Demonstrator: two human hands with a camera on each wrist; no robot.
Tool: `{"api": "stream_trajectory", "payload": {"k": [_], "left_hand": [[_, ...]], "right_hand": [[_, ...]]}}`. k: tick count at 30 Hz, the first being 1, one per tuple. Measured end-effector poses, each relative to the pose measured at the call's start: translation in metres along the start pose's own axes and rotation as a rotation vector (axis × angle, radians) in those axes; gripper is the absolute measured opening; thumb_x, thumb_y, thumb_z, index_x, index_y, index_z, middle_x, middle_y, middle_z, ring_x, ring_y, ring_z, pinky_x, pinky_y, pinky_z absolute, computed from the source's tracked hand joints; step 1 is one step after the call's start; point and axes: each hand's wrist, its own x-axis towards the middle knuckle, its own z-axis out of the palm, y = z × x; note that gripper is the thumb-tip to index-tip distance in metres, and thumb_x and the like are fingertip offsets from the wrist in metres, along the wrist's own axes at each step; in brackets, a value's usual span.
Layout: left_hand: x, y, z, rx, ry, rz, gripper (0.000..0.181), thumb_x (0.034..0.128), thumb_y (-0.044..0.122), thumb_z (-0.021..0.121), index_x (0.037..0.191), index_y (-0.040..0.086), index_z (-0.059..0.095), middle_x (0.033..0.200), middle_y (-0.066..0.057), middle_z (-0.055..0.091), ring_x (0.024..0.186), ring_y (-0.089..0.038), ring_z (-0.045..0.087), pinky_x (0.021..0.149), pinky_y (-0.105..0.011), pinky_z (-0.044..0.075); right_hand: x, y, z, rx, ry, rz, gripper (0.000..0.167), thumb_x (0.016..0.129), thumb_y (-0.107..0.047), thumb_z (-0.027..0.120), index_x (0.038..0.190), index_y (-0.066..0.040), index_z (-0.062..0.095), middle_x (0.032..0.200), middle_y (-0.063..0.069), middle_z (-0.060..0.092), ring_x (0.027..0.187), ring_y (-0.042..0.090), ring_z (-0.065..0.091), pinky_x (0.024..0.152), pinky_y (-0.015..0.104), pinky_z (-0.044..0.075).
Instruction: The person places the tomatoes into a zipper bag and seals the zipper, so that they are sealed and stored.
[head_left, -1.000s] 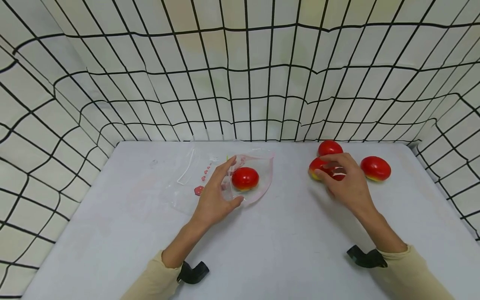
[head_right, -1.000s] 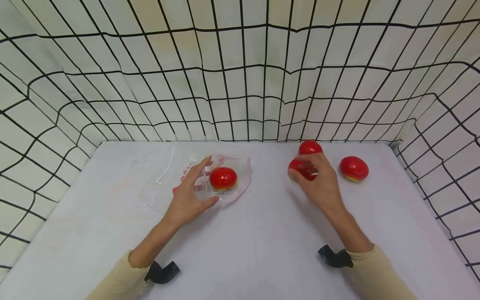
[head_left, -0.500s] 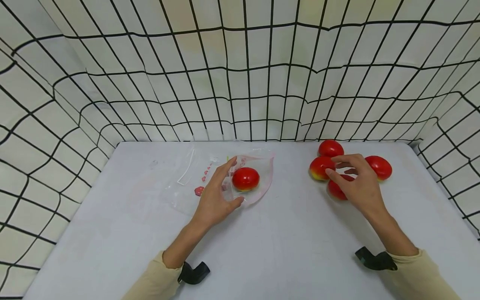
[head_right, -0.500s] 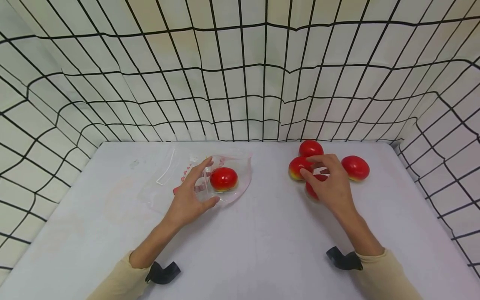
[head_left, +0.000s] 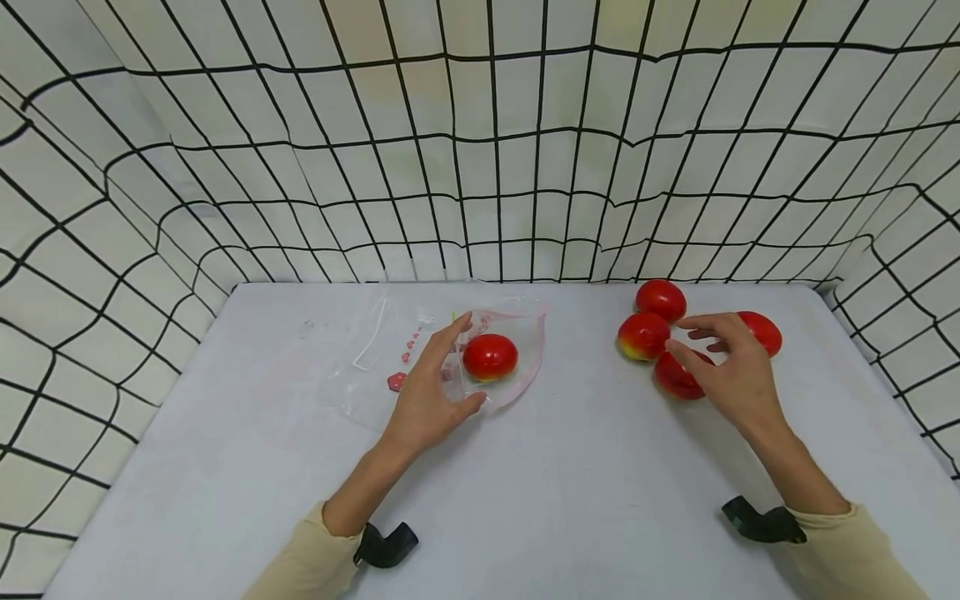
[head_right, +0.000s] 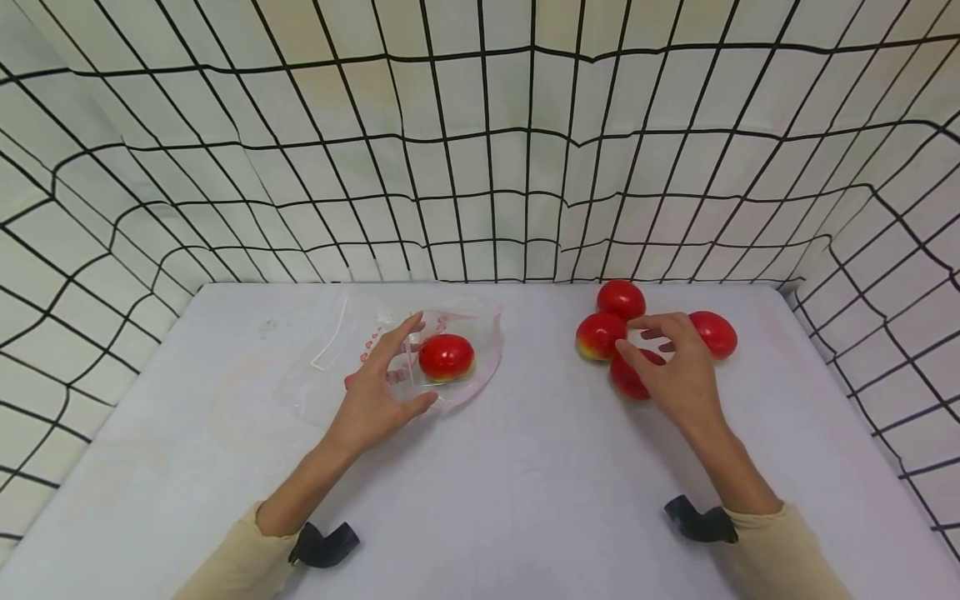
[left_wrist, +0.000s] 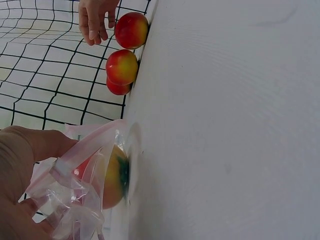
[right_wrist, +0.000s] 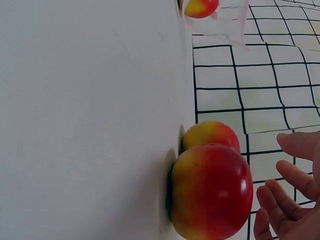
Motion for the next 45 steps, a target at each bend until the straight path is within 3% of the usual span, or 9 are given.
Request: {"api": "stream_trajectory", "payload": {"k": [13,26,39,42,45], "left_hand": [[0.0,0.0,-0.003,0.005,-0.004,-0.006,0.106,0.0762,0.01,0.09,0.163,0.03,0.033,0.162,0.001,0.045,0.153,-0.024,0.04,0.103,-0.053,0.058],[-0.002,0.0,-0.003,0.005,-0.003,-0.013,0.106,0.0764,0.01,0.09,0.163,0.03,0.033,0.161,0.002,0.045,0.152,-0.024,0.041,0.104,-0.053,0.058],[0.0,0.0,-0.002,0.002,-0.009,-0.009,0.105,0.0769,0.01,0.089,0.163,0.031,0.033,0.162,0.003,0.045,0.152,-0.024,0.042,0.104,-0.052,0.058],[0.0,0.0,-0.002,0.007,-0.007,-0.011,0.106,0.0766,0.01,0.09,0.163,0.031,0.033,0.161,0.002,0.045,0.152,-0.024,0.042,0.104,-0.052,0.057],[-0.001,0.0,-0.003,0.009,-0.005,-0.012,0.105,0.0765,0.01,0.09,0.163,0.031,0.033,0.161,0.002,0.045,0.152,-0.024,0.042,0.104,-0.052,0.057]], "right_hand": [[-0.002,0.013,-0.006,0.004,-0.021,0.037,0.044,0.095,-0.029,0.076,0.133,-0.01,0.065,0.127,0.016,0.062,0.116,0.03,0.056,0.085,0.004,0.039],[-0.005,0.025,-0.009,0.023,-0.124,0.11,0.054,0.093,-0.029,0.078,0.139,-0.007,0.06,0.136,0.023,0.057,0.123,0.044,0.055,0.076,-0.001,0.038],[-0.007,0.037,-0.009,-0.005,-0.213,0.039,0.063,0.09,-0.027,0.082,0.141,-0.002,0.056,0.137,0.024,0.058,0.125,0.042,0.052,0.081,-0.001,0.037],[-0.006,0.038,-0.009,-0.012,-0.252,0.052,0.066,0.089,-0.03,0.082,0.143,-0.003,0.055,0.14,0.024,0.057,0.128,0.043,0.05,0.087,0.011,0.046],[-0.006,0.038,-0.008,-0.026,-0.298,0.08,0.073,0.088,-0.034,0.084,0.147,-0.005,0.052,0.143,0.025,0.053,0.13,0.046,0.048,0.089,0.035,0.058]]}}
